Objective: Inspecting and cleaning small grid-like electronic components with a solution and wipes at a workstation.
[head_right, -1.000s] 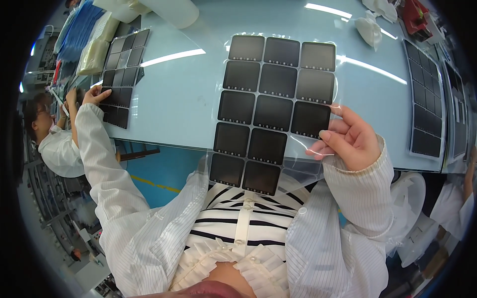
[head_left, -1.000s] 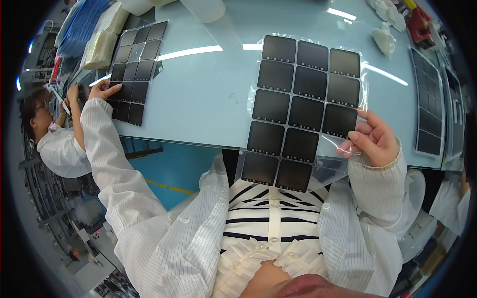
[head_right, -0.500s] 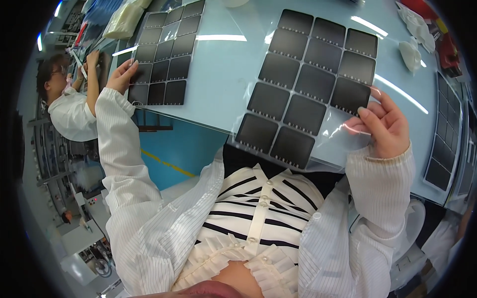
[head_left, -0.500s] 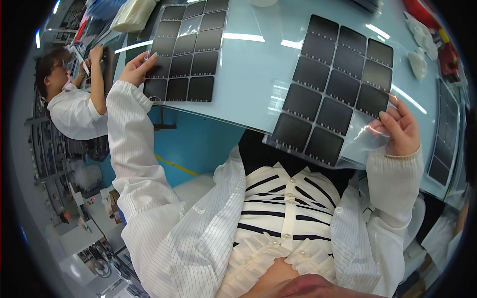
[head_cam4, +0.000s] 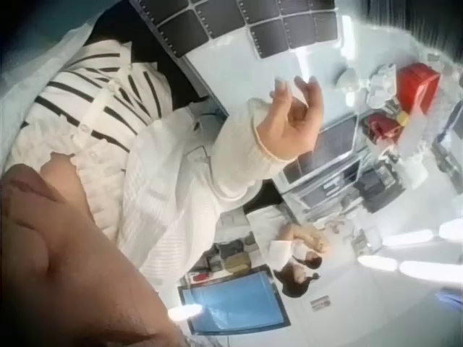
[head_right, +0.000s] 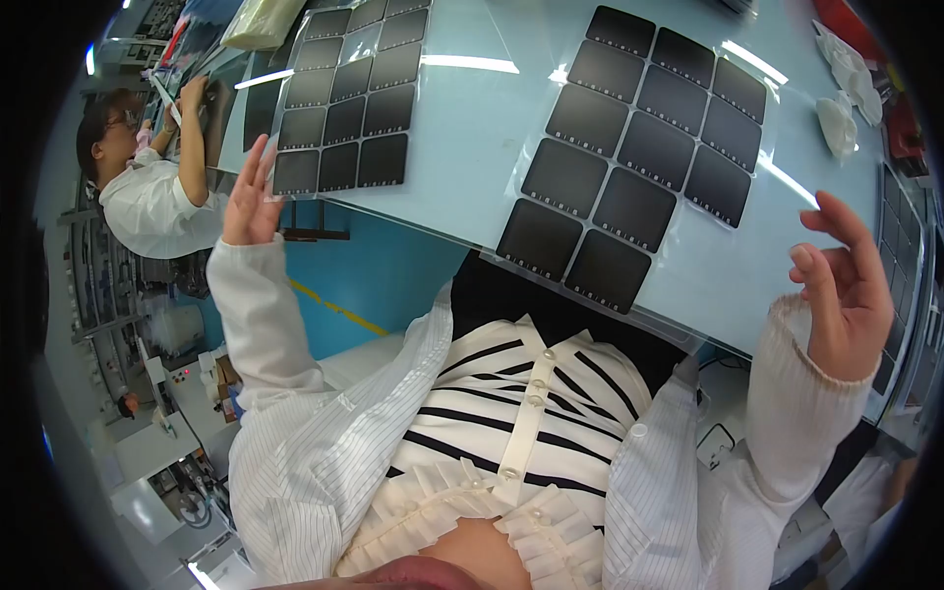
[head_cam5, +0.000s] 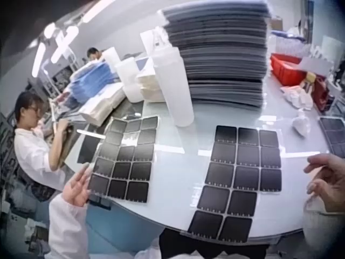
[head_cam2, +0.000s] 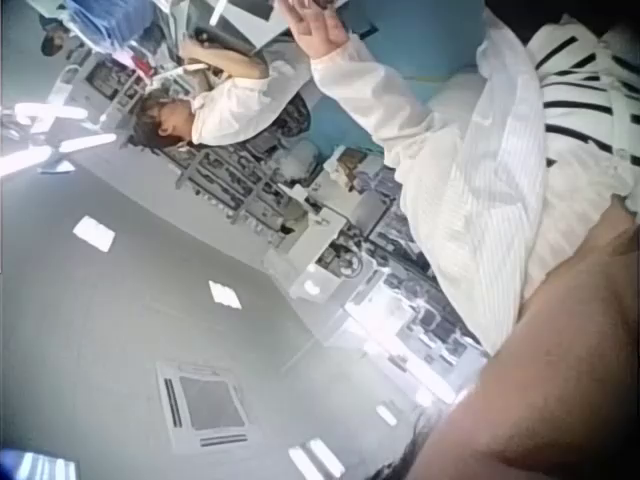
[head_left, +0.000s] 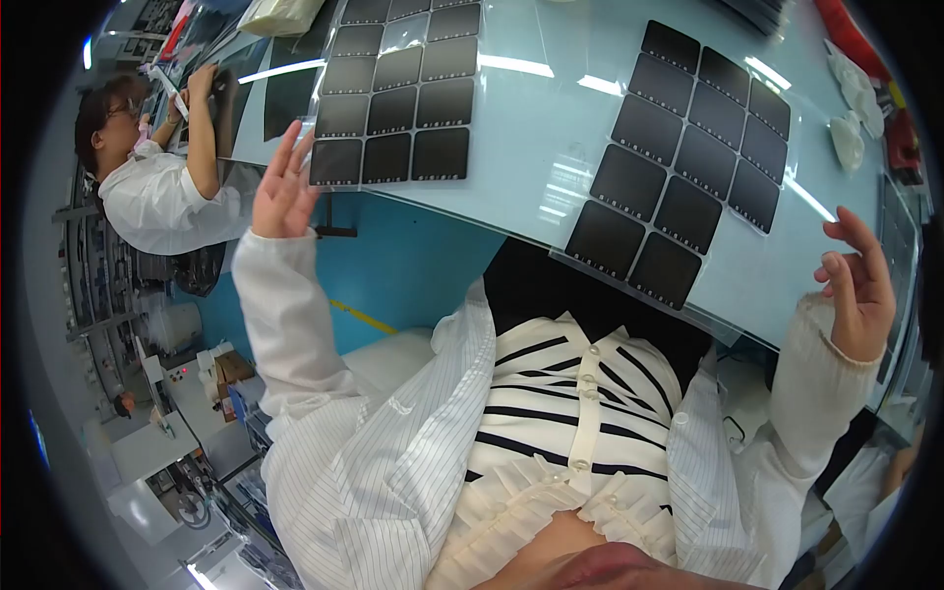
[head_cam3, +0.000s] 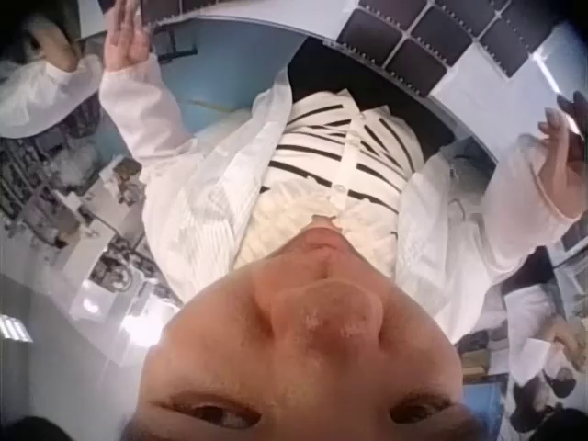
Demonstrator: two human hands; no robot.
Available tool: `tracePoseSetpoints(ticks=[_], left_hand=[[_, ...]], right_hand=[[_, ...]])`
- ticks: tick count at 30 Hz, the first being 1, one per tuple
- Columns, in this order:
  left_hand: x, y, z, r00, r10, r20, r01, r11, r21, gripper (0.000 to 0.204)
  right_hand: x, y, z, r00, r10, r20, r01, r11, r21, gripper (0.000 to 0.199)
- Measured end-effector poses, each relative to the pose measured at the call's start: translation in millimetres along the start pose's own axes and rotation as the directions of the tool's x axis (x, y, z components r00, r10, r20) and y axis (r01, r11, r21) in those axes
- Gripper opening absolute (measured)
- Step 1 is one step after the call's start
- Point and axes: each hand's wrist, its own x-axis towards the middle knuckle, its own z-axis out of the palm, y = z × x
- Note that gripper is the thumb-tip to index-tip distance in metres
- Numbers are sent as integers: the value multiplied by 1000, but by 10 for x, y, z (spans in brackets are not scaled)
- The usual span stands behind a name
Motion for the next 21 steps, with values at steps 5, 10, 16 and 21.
tracePoseSetpoints(ticks=[5,10,16,21], left_hand=[[-175,-272,497,878,-3,-478,10,1000,12,58],[-165,-311,912,866,-20,-500,3,999,-34,41],[-266,-137,1345,914,97,-394,10,965,261,10],[-262,146,1501,872,478,101,-416,617,668,10]], right_hand=[[189,-769,239,844,-446,296,483,874,-60,41],[413,-1149,795,571,-724,386,764,641,71,39],[429,-1386,1562,450,-830,330,849,512,130,25],[414,-1471,1972,402,-881,251,822,468,325,51]])
